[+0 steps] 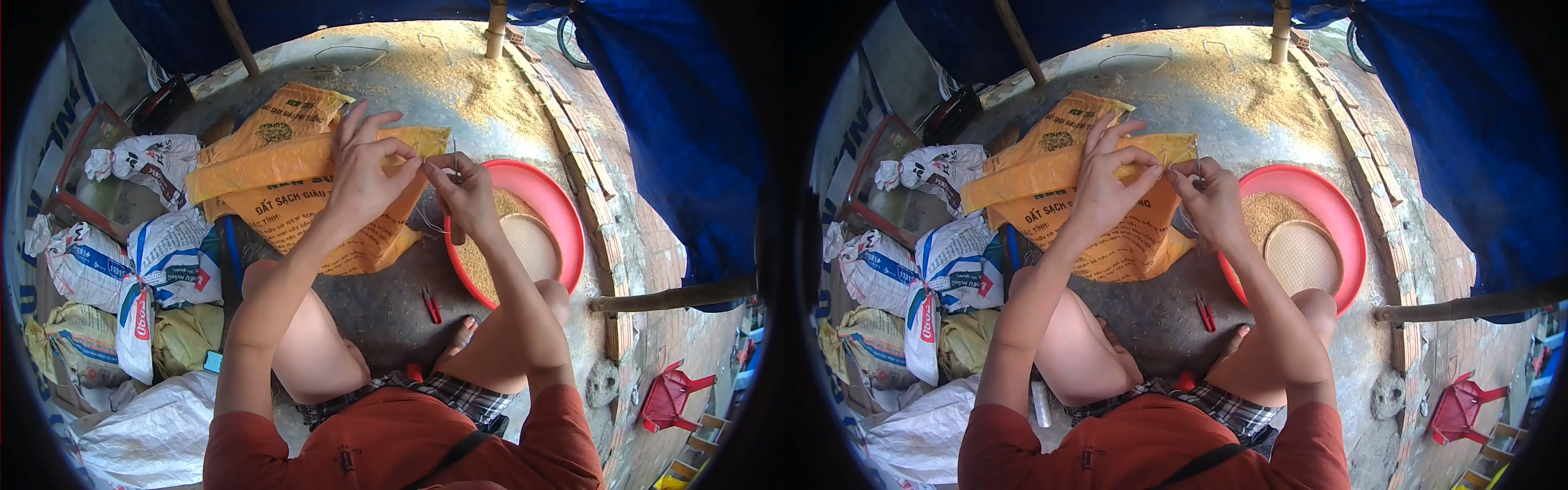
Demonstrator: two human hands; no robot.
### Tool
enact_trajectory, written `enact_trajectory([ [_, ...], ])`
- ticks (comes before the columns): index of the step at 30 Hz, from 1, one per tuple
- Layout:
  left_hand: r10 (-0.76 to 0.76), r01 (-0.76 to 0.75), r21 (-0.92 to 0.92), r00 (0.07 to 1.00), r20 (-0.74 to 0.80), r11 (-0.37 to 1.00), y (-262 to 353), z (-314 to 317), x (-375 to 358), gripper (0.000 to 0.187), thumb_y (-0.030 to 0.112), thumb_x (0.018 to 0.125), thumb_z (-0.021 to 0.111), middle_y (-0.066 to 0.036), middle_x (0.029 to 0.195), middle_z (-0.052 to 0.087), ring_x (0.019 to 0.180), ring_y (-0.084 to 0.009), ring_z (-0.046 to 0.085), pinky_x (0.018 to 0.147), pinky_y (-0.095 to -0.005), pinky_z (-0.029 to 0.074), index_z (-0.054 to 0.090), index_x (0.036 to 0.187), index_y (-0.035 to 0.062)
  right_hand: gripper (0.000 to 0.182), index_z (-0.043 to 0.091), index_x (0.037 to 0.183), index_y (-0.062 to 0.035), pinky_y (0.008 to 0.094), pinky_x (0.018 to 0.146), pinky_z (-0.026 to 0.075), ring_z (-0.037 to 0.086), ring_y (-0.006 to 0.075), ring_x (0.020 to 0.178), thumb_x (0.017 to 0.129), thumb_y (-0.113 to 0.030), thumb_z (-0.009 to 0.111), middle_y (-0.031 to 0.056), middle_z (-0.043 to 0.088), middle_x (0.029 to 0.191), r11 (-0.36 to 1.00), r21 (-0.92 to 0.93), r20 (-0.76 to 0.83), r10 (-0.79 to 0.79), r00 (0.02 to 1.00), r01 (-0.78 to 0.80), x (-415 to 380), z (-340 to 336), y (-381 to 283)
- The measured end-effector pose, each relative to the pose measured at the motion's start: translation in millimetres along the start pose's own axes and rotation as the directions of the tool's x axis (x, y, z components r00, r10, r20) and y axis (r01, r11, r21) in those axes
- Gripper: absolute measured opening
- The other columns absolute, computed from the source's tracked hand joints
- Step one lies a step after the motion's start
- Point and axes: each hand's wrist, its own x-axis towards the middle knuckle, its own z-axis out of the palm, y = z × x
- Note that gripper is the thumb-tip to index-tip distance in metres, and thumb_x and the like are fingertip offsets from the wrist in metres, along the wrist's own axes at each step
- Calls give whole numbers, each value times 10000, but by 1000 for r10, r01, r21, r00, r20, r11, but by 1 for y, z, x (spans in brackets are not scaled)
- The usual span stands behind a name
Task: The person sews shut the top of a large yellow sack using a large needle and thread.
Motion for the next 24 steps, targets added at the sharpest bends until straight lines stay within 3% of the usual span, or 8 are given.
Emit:
enact_trajectory([
  [3, 25, -25, 11, 1000, 5, 1000, 8, 4, -3, 68, 127, 706, 712, -78, 1235, 521, 1299, -338, 272, 1064, -455, 212, 691, 763, 96, 172, 610, 928, 26, 203, 382, 302, 419, 34, 426, 880, -136, 582, -9, 533, 562, 1000, 11, -20, 0, 1000, 0, 3, 3, 4],
  [8, 97, -94, 109, 995, -19, 990, 12, 5, -8, 79, 136, 706, 701, -77, 1268, 488, 1309, -344, 247, 1078, -492, 155, 689, 764, 84, 213, 631, 932, 7, 193, 385, 345, 434, 36, 421, 903, -187, 547, -23, 524, 554, 970, 238, 52, 42, 998, -53, 9, 2, 10],
  [12, 117, -113, 116, 993, -26, 987, 10, 9, -13, 87, 132, 716, 683, -84, 1281, 474, 1313, -345, 241, 1079, -505, 148, 693, 781, 75, 236, 647, 935, -9, 195, 383, 346, 436, 33, 418, 910, -217, 539, -27, 516, 541, 956, 277, 72, 75, 995, -92, 7, 3, 2],
  [14, 182, -176, 131, 983, -32, 976, 8, 10, -14, 119, 164, 757, 626, -117, 1280, 458, 1286, -388, 239, 1060, -567, 120, 684, 789, 65, 238, 657, 945, -17, 193, 380, 349, 435, 31, 413, 910, -223, 543, -28, 511, 528, 968, 245, 90, 40, 995, -61, 8, 3, 4],
  [18, 140, -137, 133, 990, -13, 982, 12, 7, -15, 106, 111, 737, 634, -94, 1278, 475, 1313, -346, 243, 1079, -506, 143, 705, 809, 80, 241, 657, 956, -17, 189, 374, 343, 435, 32, 408, 907, -228, 551, -31, 506, 519, 973, 217, 79, 63, 995, -79, 7, 1, 0],
  [24, 47, -31, 161, 994, -96, 986, 10, 7, -9, 108, 196, 744, 690, -86, 1282, 484, 1308, -343, 246, 1076, -485, 143, 715, 799, 107, 234, 657, 995, -30, 187, 369, 314, 415, 28, 401, 899, -221, 564, -33, 513, 530, 943, 323, 25, 82, 996, -85, 7, 5, 5],
])
